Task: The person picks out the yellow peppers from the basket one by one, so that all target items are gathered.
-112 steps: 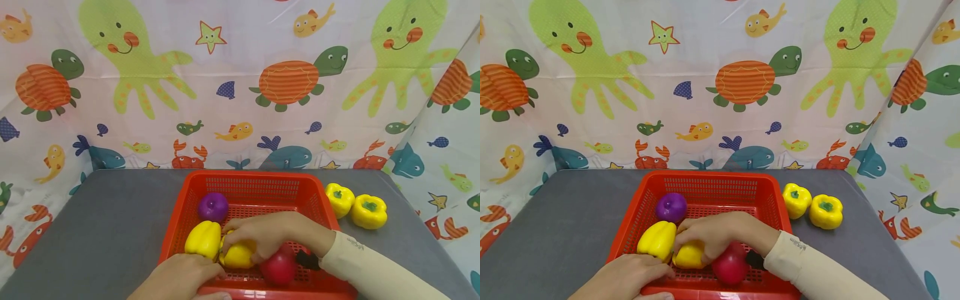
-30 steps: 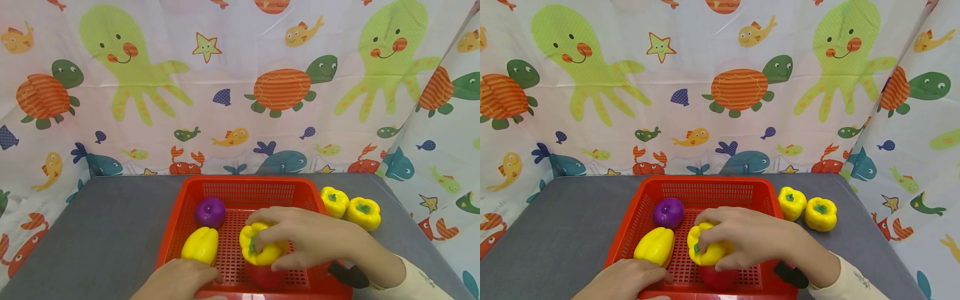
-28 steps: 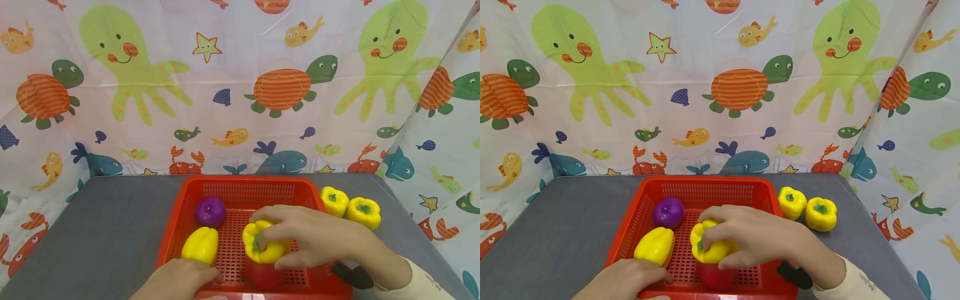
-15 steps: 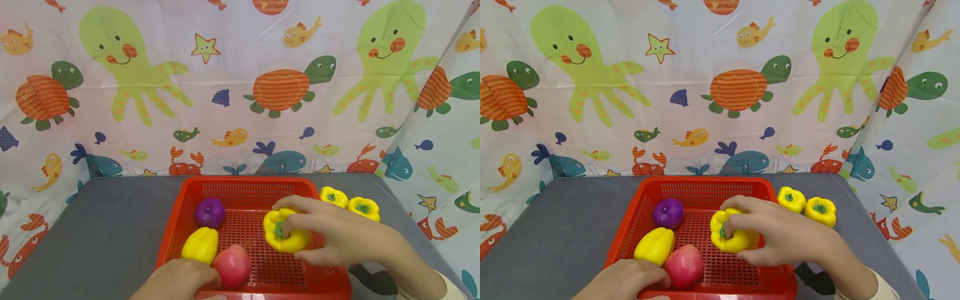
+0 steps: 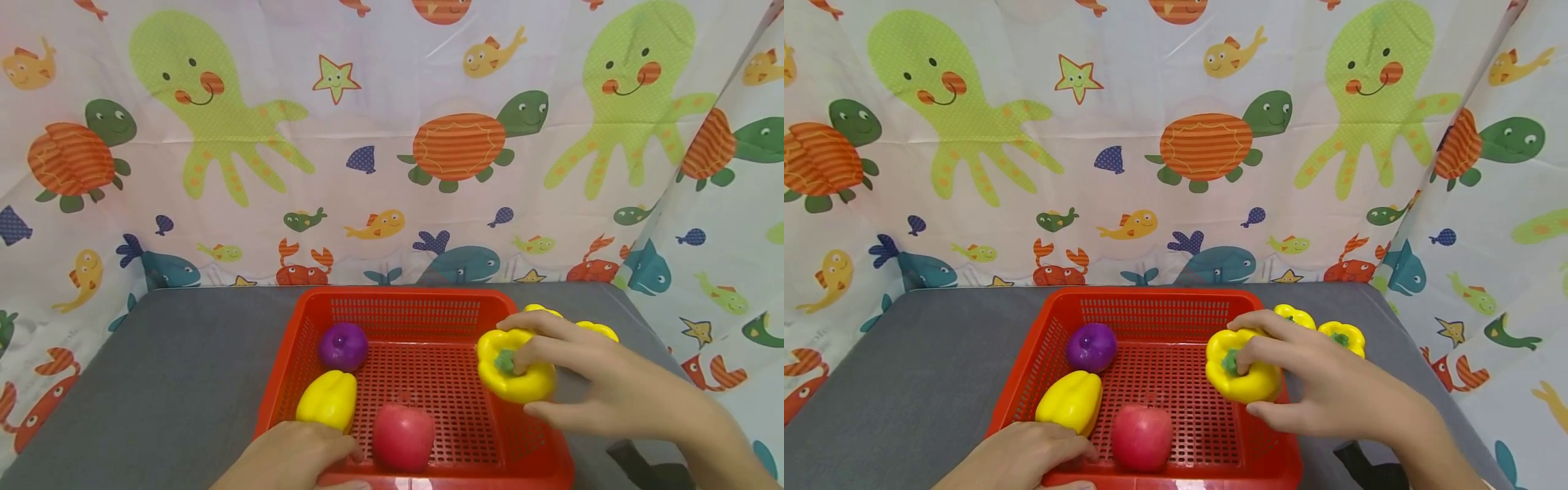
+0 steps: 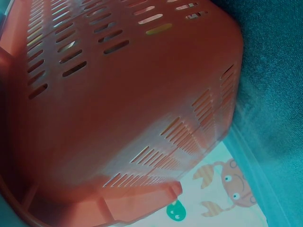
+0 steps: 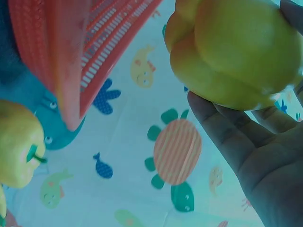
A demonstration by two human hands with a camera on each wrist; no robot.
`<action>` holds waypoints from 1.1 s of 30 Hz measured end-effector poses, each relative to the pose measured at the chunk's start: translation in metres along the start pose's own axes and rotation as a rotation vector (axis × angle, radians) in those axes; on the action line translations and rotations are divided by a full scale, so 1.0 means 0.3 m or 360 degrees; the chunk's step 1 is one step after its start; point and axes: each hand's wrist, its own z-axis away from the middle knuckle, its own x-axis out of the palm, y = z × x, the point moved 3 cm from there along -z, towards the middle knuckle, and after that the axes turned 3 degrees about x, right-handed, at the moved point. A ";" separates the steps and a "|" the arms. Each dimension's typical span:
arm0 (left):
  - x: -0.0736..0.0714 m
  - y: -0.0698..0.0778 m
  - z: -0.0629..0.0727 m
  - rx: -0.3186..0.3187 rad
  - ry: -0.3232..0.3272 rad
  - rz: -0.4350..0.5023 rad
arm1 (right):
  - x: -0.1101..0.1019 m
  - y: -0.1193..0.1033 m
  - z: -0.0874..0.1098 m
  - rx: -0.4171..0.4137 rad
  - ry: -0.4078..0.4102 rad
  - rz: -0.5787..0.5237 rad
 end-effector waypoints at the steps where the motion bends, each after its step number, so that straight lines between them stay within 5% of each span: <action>1: 0.001 -0.001 0.000 -0.0015 0.0001 0.0015 | -0.003 0.003 0.007 -0.0005 0.0014 0.0006; 17: 0.007 -0.001 -0.001 -0.0044 0.0035 0.0072 | -0.037 0.067 0.119 0.0135 0.0268 0.0060; 24: 0.004 -0.002 -0.004 -0.0021 0.0006 0.0017 | -0.045 0.089 0.162 0.0328 0.0337 0.0180; 33: 0.001 0.003 0.004 -0.0052 0.0009 0.0104 | -0.037 0.123 0.209 0.0339 0.0472 0.0243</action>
